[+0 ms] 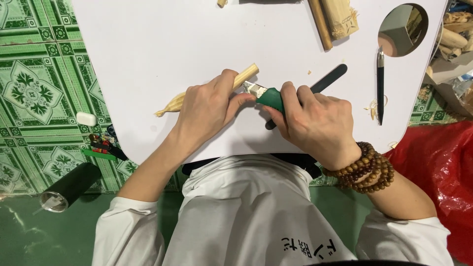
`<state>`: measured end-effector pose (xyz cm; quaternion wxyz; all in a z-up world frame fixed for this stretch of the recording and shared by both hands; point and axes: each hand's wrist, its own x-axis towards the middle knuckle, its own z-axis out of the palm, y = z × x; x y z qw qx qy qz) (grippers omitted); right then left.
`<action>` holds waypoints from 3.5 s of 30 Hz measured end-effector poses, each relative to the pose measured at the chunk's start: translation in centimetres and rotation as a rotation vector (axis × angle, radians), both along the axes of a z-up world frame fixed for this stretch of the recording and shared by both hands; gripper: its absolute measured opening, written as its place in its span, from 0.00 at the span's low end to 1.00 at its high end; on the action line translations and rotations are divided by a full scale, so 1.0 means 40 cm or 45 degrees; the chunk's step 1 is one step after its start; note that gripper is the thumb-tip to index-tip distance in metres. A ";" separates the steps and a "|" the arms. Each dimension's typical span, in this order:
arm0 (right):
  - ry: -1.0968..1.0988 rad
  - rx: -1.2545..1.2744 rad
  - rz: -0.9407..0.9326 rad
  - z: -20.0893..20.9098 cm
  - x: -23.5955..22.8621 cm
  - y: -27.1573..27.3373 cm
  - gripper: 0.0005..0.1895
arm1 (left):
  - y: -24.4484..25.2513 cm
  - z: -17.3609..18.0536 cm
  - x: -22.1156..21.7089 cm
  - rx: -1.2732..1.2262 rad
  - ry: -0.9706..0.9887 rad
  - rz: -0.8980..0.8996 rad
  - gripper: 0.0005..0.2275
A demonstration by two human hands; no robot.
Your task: Carving and shaping small wooden decorative objects using a utility knife and carving tools.
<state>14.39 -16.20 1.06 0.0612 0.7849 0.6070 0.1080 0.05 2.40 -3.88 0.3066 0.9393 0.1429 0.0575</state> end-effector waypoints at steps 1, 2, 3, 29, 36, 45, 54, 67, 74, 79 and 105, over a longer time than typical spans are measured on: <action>0.002 0.000 -0.003 -0.001 -0.004 0.001 0.30 | -0.002 -0.005 -0.002 0.000 0.002 -0.003 0.19; -0.028 0.028 -0.005 -0.003 -0.009 0.002 0.30 | -0.004 -0.010 -0.003 0.006 0.003 0.008 0.19; -0.059 0.057 -0.009 -0.005 -0.012 0.003 0.31 | -0.005 -0.015 -0.003 0.014 0.002 0.018 0.18; 0.352 -0.231 0.014 -0.004 0.056 -0.028 0.29 | 0.025 -0.003 -0.001 0.093 -0.040 -0.123 0.24; 0.259 -0.217 -0.114 -0.003 0.019 -0.030 0.31 | 0.010 -0.001 0.001 0.104 -0.001 -0.048 0.25; 0.105 -0.136 -0.121 -0.002 -0.009 -0.034 0.33 | 0.003 -0.018 0.001 0.107 0.075 0.000 0.28; -0.003 -0.137 -0.177 -0.010 -0.028 -0.031 0.34 | -0.006 -0.028 0.000 0.160 0.067 0.091 0.28; -0.134 -0.084 -0.296 -0.028 -0.071 -0.012 0.35 | -0.013 -0.048 0.008 0.243 0.154 0.203 0.29; -0.088 -0.113 -0.386 -0.034 -0.072 -0.005 0.36 | -0.009 -0.050 0.018 0.419 0.081 0.250 0.30; 0.045 -0.142 -0.460 -0.014 -0.071 0.018 0.34 | 0.007 0.011 0.026 0.521 0.017 0.278 0.30; 1.475 0.799 -0.356 0.050 0.030 -0.003 0.14 | -0.001 0.135 0.016 -0.751 -0.671 0.087 0.10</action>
